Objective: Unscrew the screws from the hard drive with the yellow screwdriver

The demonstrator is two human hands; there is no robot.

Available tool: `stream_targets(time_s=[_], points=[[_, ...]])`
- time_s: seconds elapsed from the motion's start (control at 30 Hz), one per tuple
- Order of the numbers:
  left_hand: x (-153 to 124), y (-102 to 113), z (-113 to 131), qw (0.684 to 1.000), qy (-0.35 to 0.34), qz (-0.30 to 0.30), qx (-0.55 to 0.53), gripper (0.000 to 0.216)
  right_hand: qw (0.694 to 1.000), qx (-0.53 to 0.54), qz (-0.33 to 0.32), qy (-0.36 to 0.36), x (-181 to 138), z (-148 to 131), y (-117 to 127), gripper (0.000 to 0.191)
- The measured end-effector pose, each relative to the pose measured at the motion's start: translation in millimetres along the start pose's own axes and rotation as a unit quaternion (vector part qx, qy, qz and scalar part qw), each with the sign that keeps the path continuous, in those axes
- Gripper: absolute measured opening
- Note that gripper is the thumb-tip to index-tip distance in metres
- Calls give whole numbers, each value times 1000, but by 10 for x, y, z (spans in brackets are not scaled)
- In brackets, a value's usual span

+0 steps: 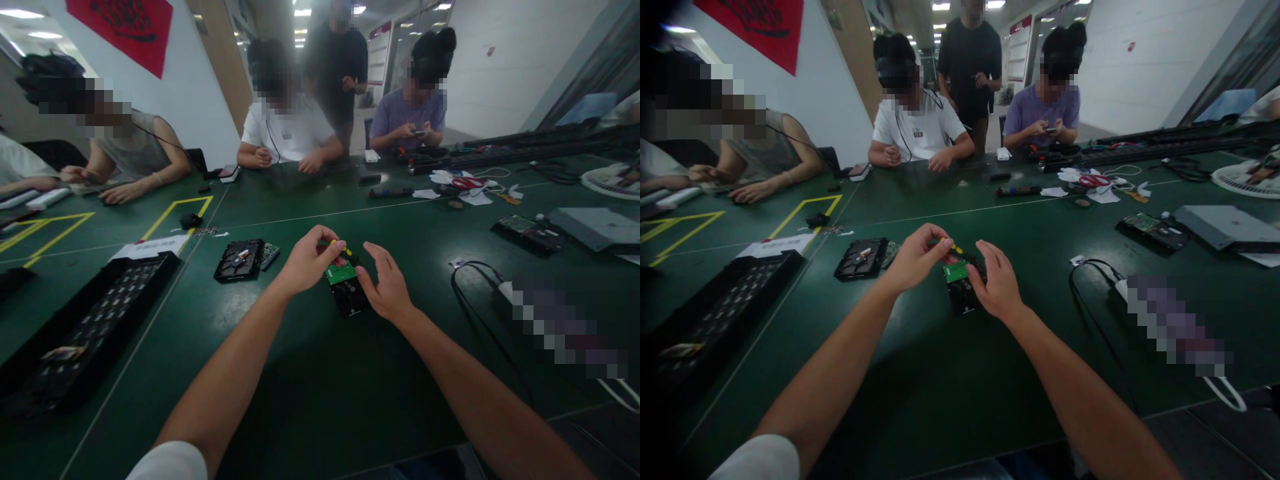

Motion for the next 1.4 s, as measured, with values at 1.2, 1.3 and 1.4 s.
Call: stream_targets(time_s=[1.2, 1.3, 1.4], points=[[-1190, -347, -503, 958, 158, 131, 198, 81, 964, -16, -236, -120, 30, 267, -175, 40], [-1248, -300, -427, 956, 147, 135, 216, 88, 957, 45, -255, -128, -39, 110, -222, 37], [-1341, -270, -335, 939, 129, 143, 283, 93, 945, 106, -282, -128, -108, -33, -306, 35]])
Point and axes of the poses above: each hand's wrist, its own x-axis towards the middle knuckle, its own y-axis out of the back of the hand, z = x × y, the point moved 4 cm from there along x, towards the middle knuckle, and after that the axes turned 2 degrees about y, right-handed, at the moved point
